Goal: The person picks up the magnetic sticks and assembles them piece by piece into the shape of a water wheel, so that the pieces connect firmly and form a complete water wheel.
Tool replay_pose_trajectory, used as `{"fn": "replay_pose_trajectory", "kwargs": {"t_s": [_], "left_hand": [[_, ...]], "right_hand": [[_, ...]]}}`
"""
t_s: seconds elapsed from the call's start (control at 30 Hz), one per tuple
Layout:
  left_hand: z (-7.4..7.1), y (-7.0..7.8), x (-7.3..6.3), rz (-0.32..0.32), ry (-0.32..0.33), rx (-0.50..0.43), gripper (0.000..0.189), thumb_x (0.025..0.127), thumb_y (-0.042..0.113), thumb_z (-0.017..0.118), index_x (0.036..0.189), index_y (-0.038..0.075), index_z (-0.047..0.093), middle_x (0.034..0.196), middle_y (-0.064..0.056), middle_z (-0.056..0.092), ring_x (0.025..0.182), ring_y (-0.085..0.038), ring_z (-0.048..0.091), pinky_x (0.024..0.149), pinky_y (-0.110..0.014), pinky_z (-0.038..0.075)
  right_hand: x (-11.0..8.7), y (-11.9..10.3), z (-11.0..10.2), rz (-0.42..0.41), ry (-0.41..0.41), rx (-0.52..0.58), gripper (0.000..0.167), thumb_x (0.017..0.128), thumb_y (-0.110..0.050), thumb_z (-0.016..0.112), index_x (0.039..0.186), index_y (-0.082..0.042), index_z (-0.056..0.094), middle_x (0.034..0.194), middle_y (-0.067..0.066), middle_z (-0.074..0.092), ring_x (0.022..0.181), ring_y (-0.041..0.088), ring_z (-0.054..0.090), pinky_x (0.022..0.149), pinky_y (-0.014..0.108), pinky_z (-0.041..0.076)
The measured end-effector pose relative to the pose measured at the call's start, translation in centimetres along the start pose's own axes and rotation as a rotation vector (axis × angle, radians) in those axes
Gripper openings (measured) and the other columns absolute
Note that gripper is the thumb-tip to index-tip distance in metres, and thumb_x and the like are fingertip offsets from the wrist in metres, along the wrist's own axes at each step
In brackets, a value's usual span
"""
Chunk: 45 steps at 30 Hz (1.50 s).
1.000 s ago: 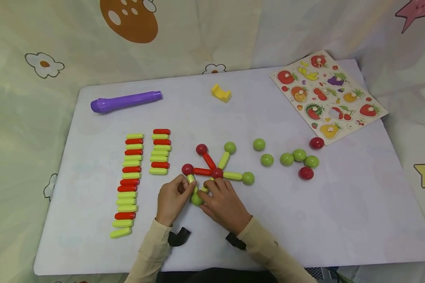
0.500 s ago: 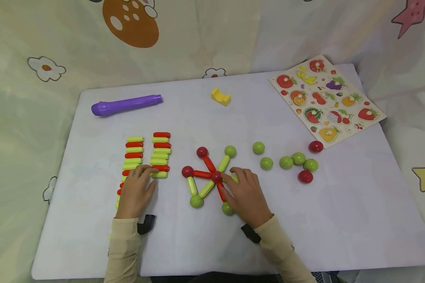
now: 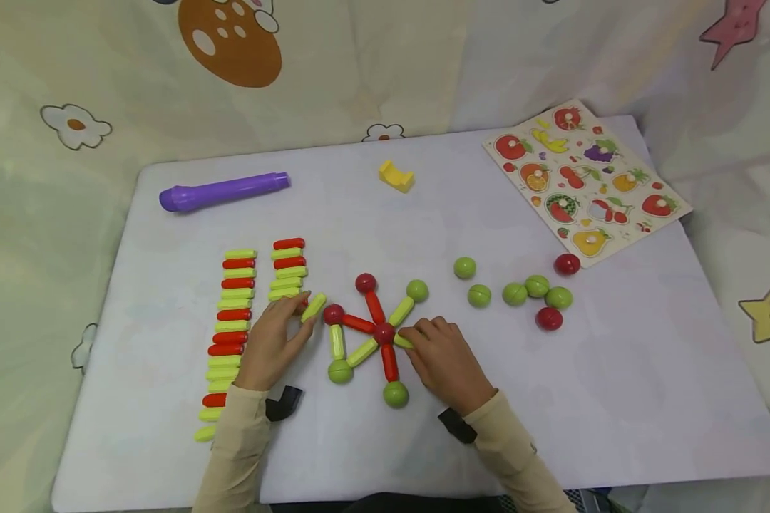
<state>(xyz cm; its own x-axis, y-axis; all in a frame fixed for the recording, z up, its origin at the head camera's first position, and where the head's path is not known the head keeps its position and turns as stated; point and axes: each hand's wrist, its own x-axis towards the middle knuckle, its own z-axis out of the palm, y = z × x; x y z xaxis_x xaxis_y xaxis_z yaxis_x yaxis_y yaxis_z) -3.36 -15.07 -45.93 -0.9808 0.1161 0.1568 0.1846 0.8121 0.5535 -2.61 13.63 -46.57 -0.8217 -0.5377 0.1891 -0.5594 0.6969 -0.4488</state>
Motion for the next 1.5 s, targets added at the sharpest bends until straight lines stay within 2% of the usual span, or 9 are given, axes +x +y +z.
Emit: {"fn": "replay_pose_trajectory", "kwargs": {"t_s": [0.17,0.33,0.5,0.73,0.87,1.0,1.1,1.27,1.5], "left_hand": [[0.5,1.7,1.7,0.056,-0.023,0.004,0.031,0.087,0.018,0.070,0.116,0.006,0.066,0.093,-0.003,0.064,0.082,-0.016,0.053,0.071,-0.030,0.048],[1.2,2.6,2.9,0.099,-0.054,0.082,0.027,0.086,0.018,0.071,0.110,0.004,0.069,0.083,-0.003,0.061,0.069,-0.015,0.049,0.060,-0.026,0.042],[1.5,3.0,3.4,0.088,-0.067,0.155,0.025,0.085,0.019,0.071,0.106,0.004,0.071,0.083,-0.005,0.064,0.068,-0.017,0.051,0.060,-0.028,0.043],[1.6,3.2,3.5,0.066,-0.197,0.147,0.025,0.085,0.022,0.072,0.105,0.007,0.072,0.080,-0.002,0.066,0.070,-0.015,0.051,0.062,-0.028,0.042],[1.6,3.2,3.4,0.034,-0.211,0.160,0.025,0.085,0.022,0.072,0.105,0.007,0.072,0.079,-0.001,0.065,0.069,-0.015,0.050,0.062,-0.027,0.040],[1.6,3.2,3.3,0.044,-0.217,0.156,0.032,0.086,0.025,0.071,0.112,0.007,0.068,0.084,-0.003,0.063,0.071,-0.016,0.050,0.062,-0.028,0.041],[1.5,3.0,3.5,0.066,-0.235,0.132,0.045,0.087,0.028,0.071,0.126,0.009,0.061,0.103,-0.007,0.064,0.082,-0.020,0.053,0.070,-0.031,0.047],[1.2,2.9,4.6,0.119,-0.356,0.072,0.061,0.089,0.031,0.068,0.143,0.016,0.045,0.134,-0.006,0.056,0.108,-0.025,0.054,0.091,-0.038,0.048],[0.9,2.9,5.9,0.102,-0.492,0.040,0.054,0.089,0.024,0.067,0.140,0.019,0.049,0.119,-0.004,0.063,0.100,-0.020,0.057,0.085,-0.034,0.050]], "right_hand": [[-0.2,-0.3,0.2,-0.005,-0.019,0.012,0.028,0.082,-0.013,0.075,0.108,-0.013,0.067,0.092,-0.002,0.061,0.084,0.016,0.053,0.072,0.032,0.045],[-0.4,-0.4,0.2,0.004,-0.038,0.013,0.029,0.082,-0.013,0.075,0.110,-0.013,0.067,0.093,-0.003,0.062,0.084,0.015,0.053,0.073,0.031,0.045],[-0.5,-0.5,0.1,-0.001,-0.037,0.017,0.029,0.082,-0.012,0.075,0.110,-0.014,0.067,0.094,-0.003,0.062,0.084,0.015,0.053,0.072,0.030,0.045],[-0.4,-0.5,0.1,-0.005,-0.039,0.035,0.030,0.082,-0.013,0.075,0.110,-0.015,0.067,0.094,-0.004,0.062,0.085,0.014,0.053,0.072,0.030,0.044],[-0.4,-0.4,0.3,-0.015,-0.038,0.038,0.030,0.082,-0.012,0.075,0.110,-0.014,0.067,0.095,-0.003,0.062,0.085,0.014,0.054,0.072,0.030,0.045],[-0.4,-0.4,0.4,-0.014,-0.042,0.036,0.030,0.082,-0.012,0.075,0.111,-0.014,0.067,0.095,-0.003,0.062,0.085,0.015,0.054,0.072,0.031,0.045],[-0.4,-0.3,0.3,-0.013,-0.054,0.040,0.031,0.082,-0.013,0.075,0.112,-0.015,0.067,0.097,-0.003,0.062,0.087,0.015,0.054,0.072,0.030,0.045],[-0.3,0.1,-0.1,-0.025,-0.069,0.053,0.033,0.081,-0.011,0.075,0.113,-0.016,0.068,0.102,-0.003,0.064,0.093,0.016,0.054,0.078,0.033,0.045],[-0.1,0.4,-0.3,-0.031,-0.056,0.057,0.031,0.078,-0.011,0.077,0.108,-0.016,0.070,0.098,-0.003,0.064,0.091,0.016,0.055,0.077,0.035,0.045]]}}
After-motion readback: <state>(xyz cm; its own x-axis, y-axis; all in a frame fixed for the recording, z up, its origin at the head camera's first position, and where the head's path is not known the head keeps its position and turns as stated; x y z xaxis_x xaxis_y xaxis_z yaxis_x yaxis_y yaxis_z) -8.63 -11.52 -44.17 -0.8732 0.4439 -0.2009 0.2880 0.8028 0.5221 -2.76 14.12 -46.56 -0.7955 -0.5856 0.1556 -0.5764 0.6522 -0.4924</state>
